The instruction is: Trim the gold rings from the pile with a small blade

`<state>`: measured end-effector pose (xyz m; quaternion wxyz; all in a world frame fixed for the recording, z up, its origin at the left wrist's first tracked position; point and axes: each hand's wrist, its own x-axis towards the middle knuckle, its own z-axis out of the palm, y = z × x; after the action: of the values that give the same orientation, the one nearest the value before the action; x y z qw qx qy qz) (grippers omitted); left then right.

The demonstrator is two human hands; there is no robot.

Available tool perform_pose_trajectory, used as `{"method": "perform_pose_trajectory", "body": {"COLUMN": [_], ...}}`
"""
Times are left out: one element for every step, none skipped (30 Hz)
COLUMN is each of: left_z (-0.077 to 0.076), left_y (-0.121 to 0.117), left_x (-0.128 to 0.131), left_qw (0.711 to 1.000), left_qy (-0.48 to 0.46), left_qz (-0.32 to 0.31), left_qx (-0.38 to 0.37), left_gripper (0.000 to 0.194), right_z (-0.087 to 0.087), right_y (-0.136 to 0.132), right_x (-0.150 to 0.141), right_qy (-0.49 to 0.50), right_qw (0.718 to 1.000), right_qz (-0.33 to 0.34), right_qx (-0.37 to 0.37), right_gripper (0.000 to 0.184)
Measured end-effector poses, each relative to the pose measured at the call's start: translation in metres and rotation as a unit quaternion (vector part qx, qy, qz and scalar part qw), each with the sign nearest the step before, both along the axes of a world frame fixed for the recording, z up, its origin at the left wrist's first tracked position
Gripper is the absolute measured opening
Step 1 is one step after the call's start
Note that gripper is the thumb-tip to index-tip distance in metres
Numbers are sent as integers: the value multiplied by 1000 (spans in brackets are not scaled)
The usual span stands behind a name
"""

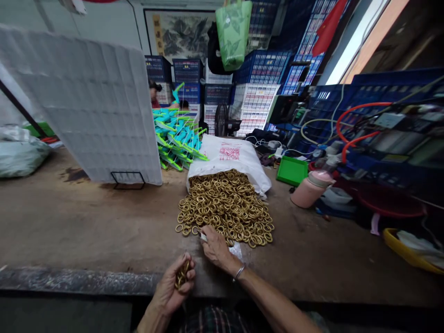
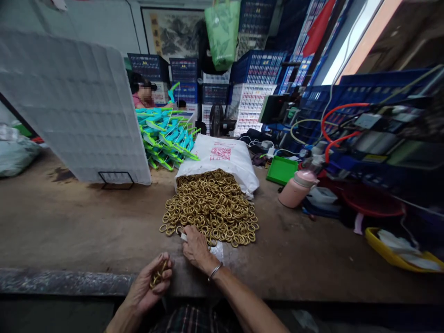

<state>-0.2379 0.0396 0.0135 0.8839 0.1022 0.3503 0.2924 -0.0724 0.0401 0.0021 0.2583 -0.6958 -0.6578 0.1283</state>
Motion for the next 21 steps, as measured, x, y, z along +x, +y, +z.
{"method": "perform_pose_trajectory", "body": {"left_z": [1,3,3,4,4,3,3,3,3,4,5,6,7,8,9,9,10,10,10,9,8], "left_y": [0,0,0,0,-1,-1,-2,-3,-4,-5,-6,-6,-7,-8,-8,-8,-9,-9,-9,-9,-9], "left_x": [2,5,7,10,13,16,18,20,22,23,24,25,26,26,27,28,28,29,30,30,31], "left_qw": [1000,999,996,991,984,976,966,956,946,936,928,921,916,913,913,914,915,917,918,919,919], "left_qy": [15,34,57,83,112,143,173,201,223,240,251,257,259,259,258,256,254,253,251,249,249], "left_qz": [-2,-6,-10,-13,-15,-16,-16,-17,-23,-32,-46,-62,-77,-87,-91,-91,-86,-77,-70,-63,-56], "left_qx": [17,40,70,103,136,165,190,213,234,254,273,287,297,302,302,302,301,300,300,299,299], "left_gripper": [30,31,34,36,38,39,39,39,40,42,44,45,44,41,38,35,33,32,31,31,31], "right_z": [3,6,10,13,16,19,20,21,21,21,20,19,18,17,16,15,14,13,12,10,9], "right_y": [-4,-8,-13,-18,-22,-27,-31,-34,-37,-39,-41,-42,-42,-42,-41,-41,-40,-40,-40,-40,-40], "right_x": [1,2,3,3,3,3,4,4,4,5,5,6,6,6,6,6,5,4,2,0,-2], "right_qy": [18,38,57,76,92,106,116,124,131,138,146,157,170,186,206,232,268,311,358,406,452], "right_qw": [1000,999,998,997,995,993,990,988,986,984,982,981,979,976,973,967,958,945,927,905,880], "right_qz": [3,5,7,10,17,30,45,60,73,83,88,91,91,89,82,74,63,51,38,25,13], "right_qx": [-1,-7,-18,-30,-42,-52,-59,-66,-70,-73,-74,-73,-71,-70,-70,-73,-79,-91,-108,-126,-145], "right_gripper": [17,12,8,7,9,10,12,13,14,14,14,15,17,19,22,24,26,27,27,28,30]}}
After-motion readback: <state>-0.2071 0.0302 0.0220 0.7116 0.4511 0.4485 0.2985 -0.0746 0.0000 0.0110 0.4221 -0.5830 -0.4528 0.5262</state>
